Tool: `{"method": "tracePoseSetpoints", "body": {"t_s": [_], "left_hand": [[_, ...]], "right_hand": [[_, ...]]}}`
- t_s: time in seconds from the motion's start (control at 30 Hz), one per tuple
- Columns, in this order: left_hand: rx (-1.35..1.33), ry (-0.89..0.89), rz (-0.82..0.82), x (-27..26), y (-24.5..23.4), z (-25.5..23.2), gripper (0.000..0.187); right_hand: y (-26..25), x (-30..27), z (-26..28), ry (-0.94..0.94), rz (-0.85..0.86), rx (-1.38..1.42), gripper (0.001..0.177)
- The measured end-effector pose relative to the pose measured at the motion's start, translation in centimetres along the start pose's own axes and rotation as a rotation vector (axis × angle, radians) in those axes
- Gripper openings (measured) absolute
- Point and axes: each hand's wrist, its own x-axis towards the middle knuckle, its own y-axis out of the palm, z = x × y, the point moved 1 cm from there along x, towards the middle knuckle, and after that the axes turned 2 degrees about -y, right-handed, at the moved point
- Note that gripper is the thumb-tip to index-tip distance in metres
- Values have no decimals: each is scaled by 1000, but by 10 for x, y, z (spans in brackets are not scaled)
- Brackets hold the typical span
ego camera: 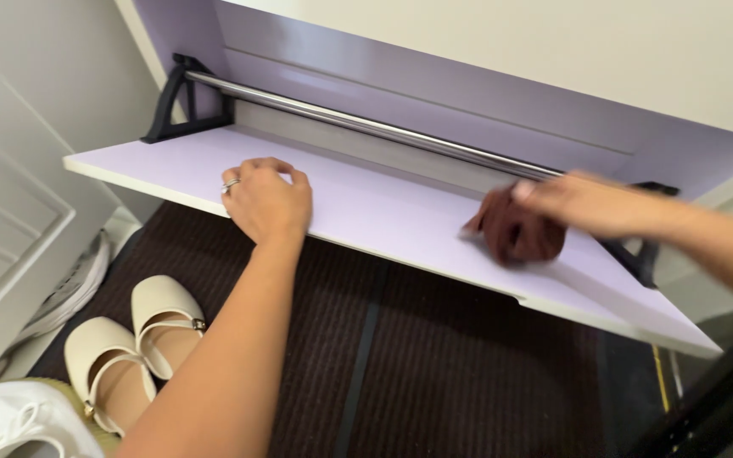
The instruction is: The person wipes a pair of black slippers with pink fuzzy inserts using a brown cloth. They then remove several pairs of shoes from a white shoe rack, wipe the shelf surface with the cloth, and place the shoes on the floor. Finally, the person rinses the cloth in a basin of water.
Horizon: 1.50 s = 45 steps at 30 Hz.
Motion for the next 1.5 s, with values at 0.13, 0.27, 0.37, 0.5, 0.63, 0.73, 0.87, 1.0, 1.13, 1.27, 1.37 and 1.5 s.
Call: {"method": "tracePoseSetpoints", "body": {"t_s": [0.13, 0.27, 0.37, 0.5, 0.63, 0.73, 0.87, 1.0, 1.13, 1.27, 1.37, 1.5], "left_hand": [[-220, -42, -208, 15, -4, 26, 12], [-50, -332, -317, 54, -13, 91, 49], [-82, -619, -405, 90, -5, 134, 80], [-226, -811, -258, 116, 12, 164, 85], [-435, -953, -245, 125, 27, 158, 87], [-526, -931, -291, 124, 28, 152, 87], [-504, -885, -337, 120, 20, 150, 85], [-640, -904, -267, 119, 18, 146, 86], [-630, -906, -246, 121, 15, 149, 86], [-662, -881, -227, 120, 21, 148, 81], [-398, -905, -204, 120, 18, 149, 76], [-439, -900, -242, 118, 12, 140, 77]], "right_hand": [[-38, -26, -20, 265, -429, 617, 71], [-37, -34, -4, 451, -543, 659, 75], [-9, -33, 15, 332, -184, 761, 64], [46, -19, 47, 52, -61, 391, 69], [74, 9, 84, -37, -62, 90, 58], [82, 21, 119, 1, -112, 128, 59], [83, 26, 163, -86, -94, 187, 73], [92, 40, 195, -239, -111, 608, 59], [108, 61, 225, -287, -196, 383, 46], [117, 84, 189, -432, 88, 405, 59], [134, 121, 124, -204, 68, 875, 66], [126, 191, 2, 411, -273, -23, 91]]}}
